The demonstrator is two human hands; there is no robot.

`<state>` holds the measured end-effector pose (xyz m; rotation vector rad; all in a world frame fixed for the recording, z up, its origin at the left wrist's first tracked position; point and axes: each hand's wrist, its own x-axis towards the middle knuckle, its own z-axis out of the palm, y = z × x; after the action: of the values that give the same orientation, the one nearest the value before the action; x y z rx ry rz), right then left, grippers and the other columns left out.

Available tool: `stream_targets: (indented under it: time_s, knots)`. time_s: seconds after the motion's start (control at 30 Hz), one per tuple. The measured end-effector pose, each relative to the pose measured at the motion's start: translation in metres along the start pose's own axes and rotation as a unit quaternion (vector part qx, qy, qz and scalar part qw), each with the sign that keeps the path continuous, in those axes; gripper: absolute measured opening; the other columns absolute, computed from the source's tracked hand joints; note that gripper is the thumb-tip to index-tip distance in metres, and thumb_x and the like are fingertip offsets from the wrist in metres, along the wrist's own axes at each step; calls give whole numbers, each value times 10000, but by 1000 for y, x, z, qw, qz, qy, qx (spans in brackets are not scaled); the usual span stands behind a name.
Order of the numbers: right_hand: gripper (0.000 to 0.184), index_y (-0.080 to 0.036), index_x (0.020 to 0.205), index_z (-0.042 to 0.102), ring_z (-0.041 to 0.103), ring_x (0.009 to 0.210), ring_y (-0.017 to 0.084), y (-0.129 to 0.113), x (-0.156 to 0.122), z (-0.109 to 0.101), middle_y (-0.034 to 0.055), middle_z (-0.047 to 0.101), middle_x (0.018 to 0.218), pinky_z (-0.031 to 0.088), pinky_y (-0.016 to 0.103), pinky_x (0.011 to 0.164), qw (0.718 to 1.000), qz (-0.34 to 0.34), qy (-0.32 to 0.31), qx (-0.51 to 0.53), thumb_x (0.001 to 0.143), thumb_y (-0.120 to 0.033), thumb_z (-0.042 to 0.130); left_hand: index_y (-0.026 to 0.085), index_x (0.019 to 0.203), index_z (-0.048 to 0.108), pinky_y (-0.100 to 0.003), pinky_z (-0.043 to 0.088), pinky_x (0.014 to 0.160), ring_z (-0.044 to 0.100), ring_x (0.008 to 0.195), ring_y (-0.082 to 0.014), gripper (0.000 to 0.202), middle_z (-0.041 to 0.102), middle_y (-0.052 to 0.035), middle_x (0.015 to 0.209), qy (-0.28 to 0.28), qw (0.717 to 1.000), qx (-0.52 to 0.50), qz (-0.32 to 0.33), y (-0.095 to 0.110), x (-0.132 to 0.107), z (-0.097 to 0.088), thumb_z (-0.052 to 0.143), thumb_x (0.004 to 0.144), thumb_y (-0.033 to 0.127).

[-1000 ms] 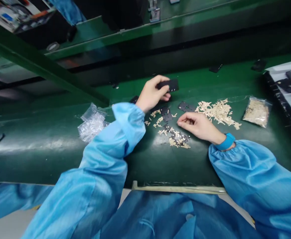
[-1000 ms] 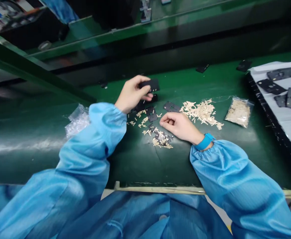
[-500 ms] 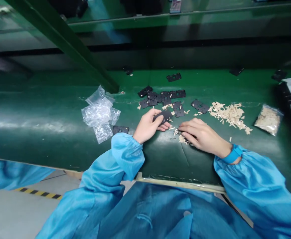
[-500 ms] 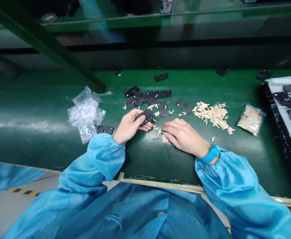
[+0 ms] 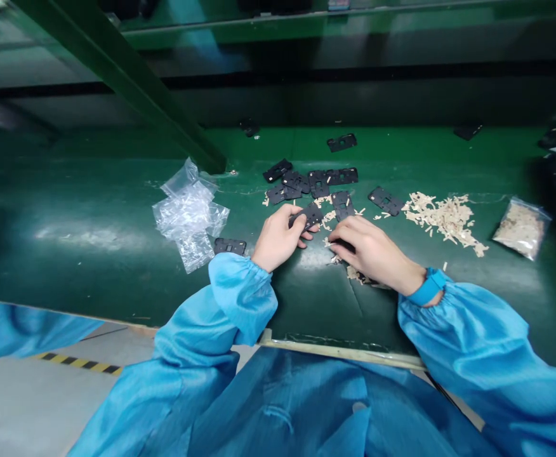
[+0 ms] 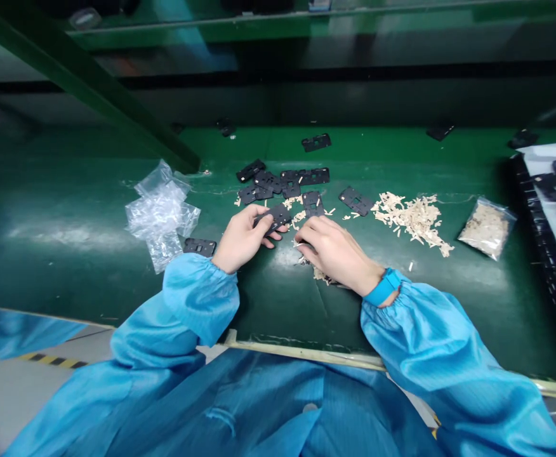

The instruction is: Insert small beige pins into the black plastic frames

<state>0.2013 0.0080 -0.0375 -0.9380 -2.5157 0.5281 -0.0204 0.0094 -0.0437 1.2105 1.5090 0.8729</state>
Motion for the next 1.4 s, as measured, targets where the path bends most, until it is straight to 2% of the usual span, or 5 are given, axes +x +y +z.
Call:
stream_targets:
  time_s: [0.37,0.6,0.83,1.03,1.4]
  knots:
    - [190,-162,985,641,618,867,224,9,-3,-13,107,664,943,506,348,781,999,-6,50,-18,1053,-230,478,119,985,635,-256,637,674,774,731,-165,156,802,-126,876,-157,978,-101,-95,20,-5,-6,522,1022,218]
    - [68,-202,981,607,607,637,149,25,-26,-29,26,695,786,452,278,599,974,156,142,80,1004,-243,557,128,1046,623,-250,635,693,775,775,-155,169,806,-116,936,22,989,-139,-44,17,4,-17,529,1026,267]
    - [56,-200,892,632,601,623,153,29,-30,-32,13,655,727,450,282,574,954,224,170,103,898,-248,660,101,1043,676,-355,629,912,776,987,-215,170,784,-178,1100,-180,958,-196,-112,19,-1,1,578,998,233]
    - [104,-203,866,703,605,701,171,33,-29,-35,42,665,790,472,310,626,946,207,218,121,920,-289,682,106,1056,675,-385,591,1011,751,1077,-202,173,766,-162,1168,-9,966,-254,-55,20,15,-2,538,1005,198]
    - [245,-199,950,701,776,802,200,36,-29,-38,65,798,864,621,338,760,792,265,219,505,930,-444,705,249,1432,552,-205,538,575,686,646,-103,462,770,-34,979,-139,976,-32,162,58,37,47,515,977,175]
